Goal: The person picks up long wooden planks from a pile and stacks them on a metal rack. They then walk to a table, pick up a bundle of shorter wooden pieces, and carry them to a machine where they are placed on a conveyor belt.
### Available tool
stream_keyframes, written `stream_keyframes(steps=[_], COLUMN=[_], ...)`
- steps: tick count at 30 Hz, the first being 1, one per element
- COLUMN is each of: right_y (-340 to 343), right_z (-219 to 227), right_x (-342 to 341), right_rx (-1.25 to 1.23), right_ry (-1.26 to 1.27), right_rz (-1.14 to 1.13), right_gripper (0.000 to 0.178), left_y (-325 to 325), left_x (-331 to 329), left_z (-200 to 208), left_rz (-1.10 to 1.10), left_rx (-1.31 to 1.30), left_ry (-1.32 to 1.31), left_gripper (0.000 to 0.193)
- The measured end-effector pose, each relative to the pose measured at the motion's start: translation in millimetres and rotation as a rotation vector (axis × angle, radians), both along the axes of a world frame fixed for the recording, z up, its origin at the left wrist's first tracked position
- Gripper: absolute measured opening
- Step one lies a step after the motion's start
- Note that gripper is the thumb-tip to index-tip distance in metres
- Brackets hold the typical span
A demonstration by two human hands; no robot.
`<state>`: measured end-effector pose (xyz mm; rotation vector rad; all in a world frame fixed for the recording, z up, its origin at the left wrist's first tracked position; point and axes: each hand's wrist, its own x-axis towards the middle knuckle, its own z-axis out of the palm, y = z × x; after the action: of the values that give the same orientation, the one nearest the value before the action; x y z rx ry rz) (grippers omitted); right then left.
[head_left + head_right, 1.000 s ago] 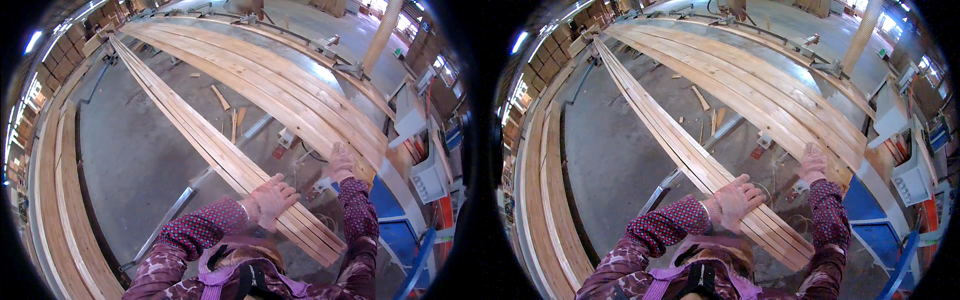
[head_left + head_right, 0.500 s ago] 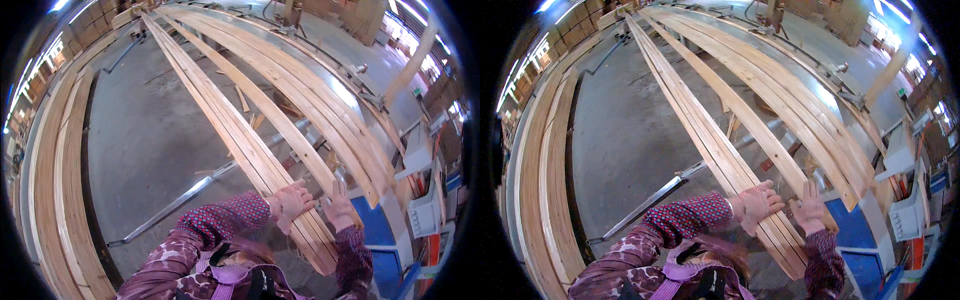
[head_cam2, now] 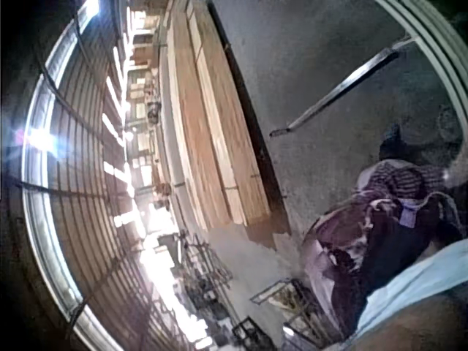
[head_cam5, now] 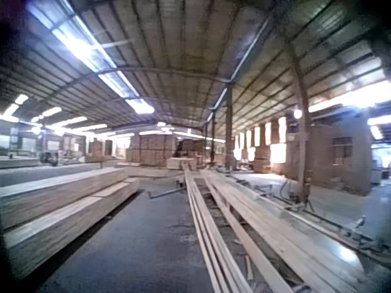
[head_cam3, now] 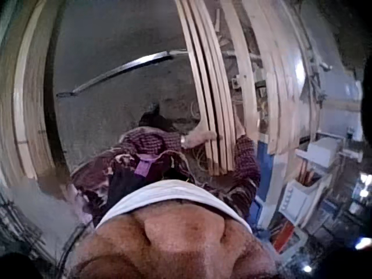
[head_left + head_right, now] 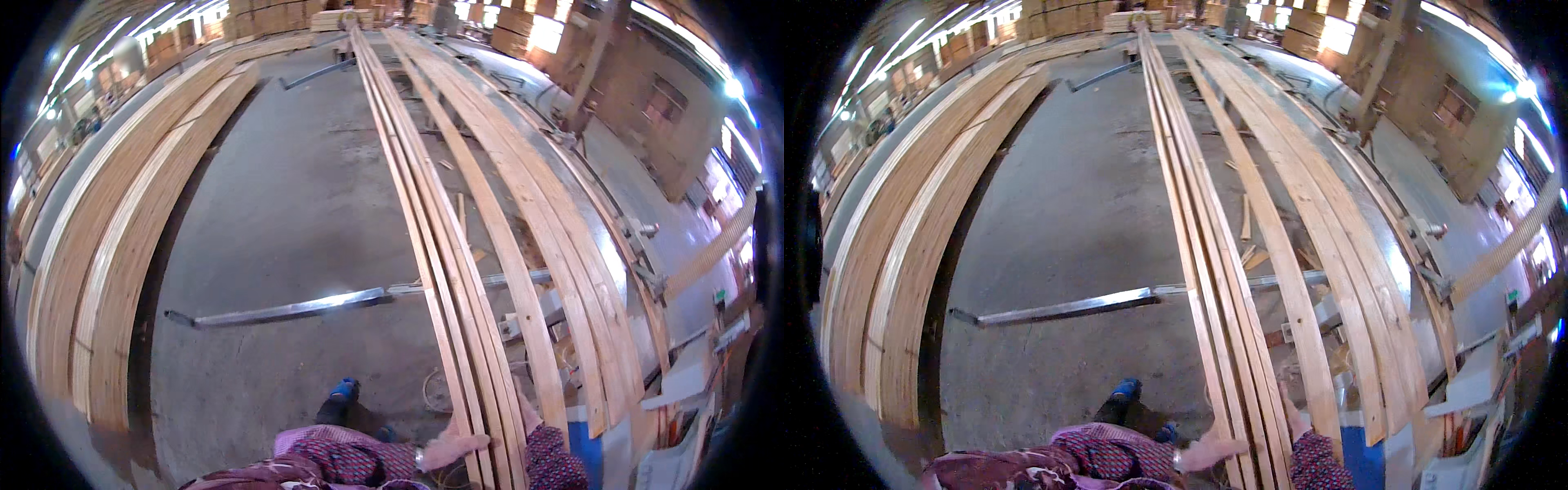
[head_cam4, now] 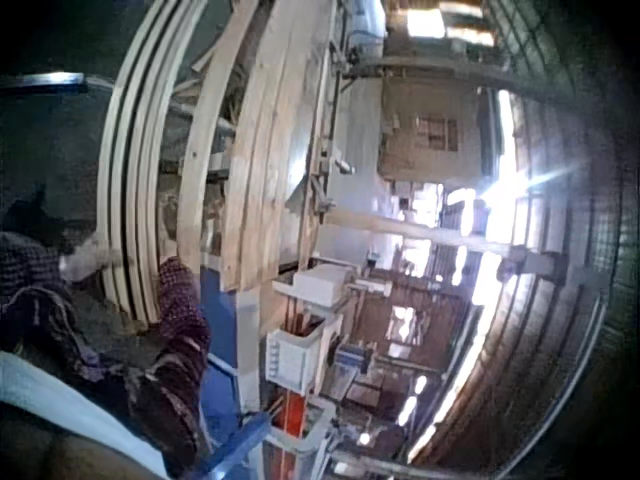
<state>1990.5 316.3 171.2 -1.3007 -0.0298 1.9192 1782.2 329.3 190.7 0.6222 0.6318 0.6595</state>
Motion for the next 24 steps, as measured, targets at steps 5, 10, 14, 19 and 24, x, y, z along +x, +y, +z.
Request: stream_keyframes(steps=[5, 10, 14, 19, 24], right_y=[6, 9, 11, 14, 11], right_z=[29, 22, 18, 43, 109], right_x=[-40, -98, -160, -255, -356], right_rx=[0.199, 0.38, 0.262, 0.497, 0.644], right_ry=[-0.298, -0.201, -0.117, -0.049, -0.381], right_rz=[0.093, 0.195, 0.172, 0.26, 0.402], right_gripper=[0.062, 0.063, 0.064, 0.059, 0.057], left_y=[-29, -31, -29, -29, -26], left_x=[30, -14, -90, -200, -310], left_z=[-17, -29, -20, 13, 50], left_rz=[0.341, 0.412, 0.343, 0.301, 0.19], left_rx=[-0.198, -0.223, -0.113, -0.224, -0.21], left_ry=[-0.06, 0.092, 0.124, -0.069, -0.294], left_gripper=[0.057, 0.053, 0.052, 0.051, 0.048])
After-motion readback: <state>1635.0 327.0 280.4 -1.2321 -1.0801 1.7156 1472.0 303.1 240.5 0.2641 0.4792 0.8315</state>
